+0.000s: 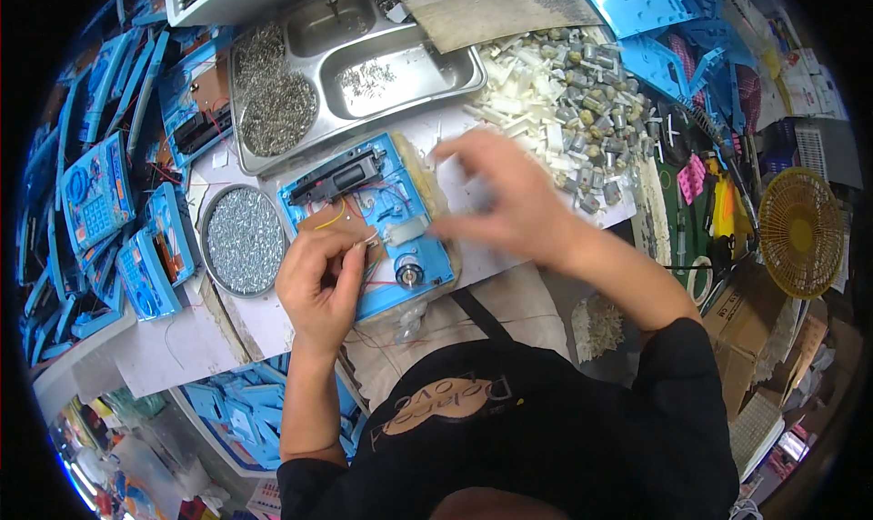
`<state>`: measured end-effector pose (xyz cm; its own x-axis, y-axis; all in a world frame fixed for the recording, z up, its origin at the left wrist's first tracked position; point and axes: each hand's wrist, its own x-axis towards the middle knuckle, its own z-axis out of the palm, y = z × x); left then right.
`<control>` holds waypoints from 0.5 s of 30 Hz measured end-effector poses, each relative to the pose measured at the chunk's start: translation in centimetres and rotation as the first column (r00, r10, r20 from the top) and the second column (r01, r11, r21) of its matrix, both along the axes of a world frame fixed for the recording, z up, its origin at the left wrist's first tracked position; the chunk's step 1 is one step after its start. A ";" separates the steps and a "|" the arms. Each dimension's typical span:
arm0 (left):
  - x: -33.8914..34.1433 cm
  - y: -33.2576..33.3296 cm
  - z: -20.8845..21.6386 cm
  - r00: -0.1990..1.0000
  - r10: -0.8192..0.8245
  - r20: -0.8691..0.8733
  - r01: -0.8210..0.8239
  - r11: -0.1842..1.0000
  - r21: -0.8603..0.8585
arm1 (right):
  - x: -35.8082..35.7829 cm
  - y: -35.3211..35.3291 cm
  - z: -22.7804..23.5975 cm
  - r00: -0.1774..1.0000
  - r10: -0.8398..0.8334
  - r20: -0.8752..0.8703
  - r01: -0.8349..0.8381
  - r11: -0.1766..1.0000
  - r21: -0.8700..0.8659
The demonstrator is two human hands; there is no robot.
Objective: Assemble a blue electronic toy or device housing by installing components and using a power screwdriver and soldering iron.
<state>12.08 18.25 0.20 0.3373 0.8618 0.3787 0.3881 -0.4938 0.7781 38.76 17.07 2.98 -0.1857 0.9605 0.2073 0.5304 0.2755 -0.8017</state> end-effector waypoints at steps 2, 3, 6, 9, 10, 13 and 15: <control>-0.3 -0.5 0.5 1.000 0.013 -0.007 -0.013 1.000 -0.006 | 5.9 1.1 1.1 0.887 -0.299 0.352 0.230 0.947 0.224; -0.4 -0.7 0.7 1.000 0.015 -0.010 -0.015 1.000 -0.007 | 8.9 1.2 1.4 0.766 -0.386 0.513 0.300 0.922 0.246; -0.3 -0.8 1.9 1.000 0.025 0.013 -0.025 1.000 0.005 | 14.8 0.6 1.1 0.458 -0.427 0.779 0.413 0.879 0.239; 0.4 0.7 4.5 1.000 0.006 -0.012 -0.004 0.990 0.142 | 15.9 0.6 0.6 0.524 -0.385 0.760 0.330 0.914 0.235; 0.4 1.5 5.1 1.000 0.011 -0.002 -0.011 0.990 0.142 | 15.3 0.7 0.9 0.592 -0.394 0.703 0.353 0.911 0.213; 1.1 3.8 6.0 0.998 0.007 0.055 -0.010 0.998 0.057 | 10.1 0.1 3.8 0.821 -0.328 0.467 0.340 0.938 0.062; 1.9 3.7 7.7 0.995 -0.095 -0.016 0.091 0.983 -0.161 | 5.6 -0.5 4.6 0.974 -0.187 0.129 0.208 0.962 -0.176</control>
<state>13.97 21.98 7.89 0.4258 0.8751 0.2298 0.3654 -0.3987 0.8411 44.40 16.58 7.59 -0.0001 1.0000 0.0091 0.6466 0.0071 -0.7628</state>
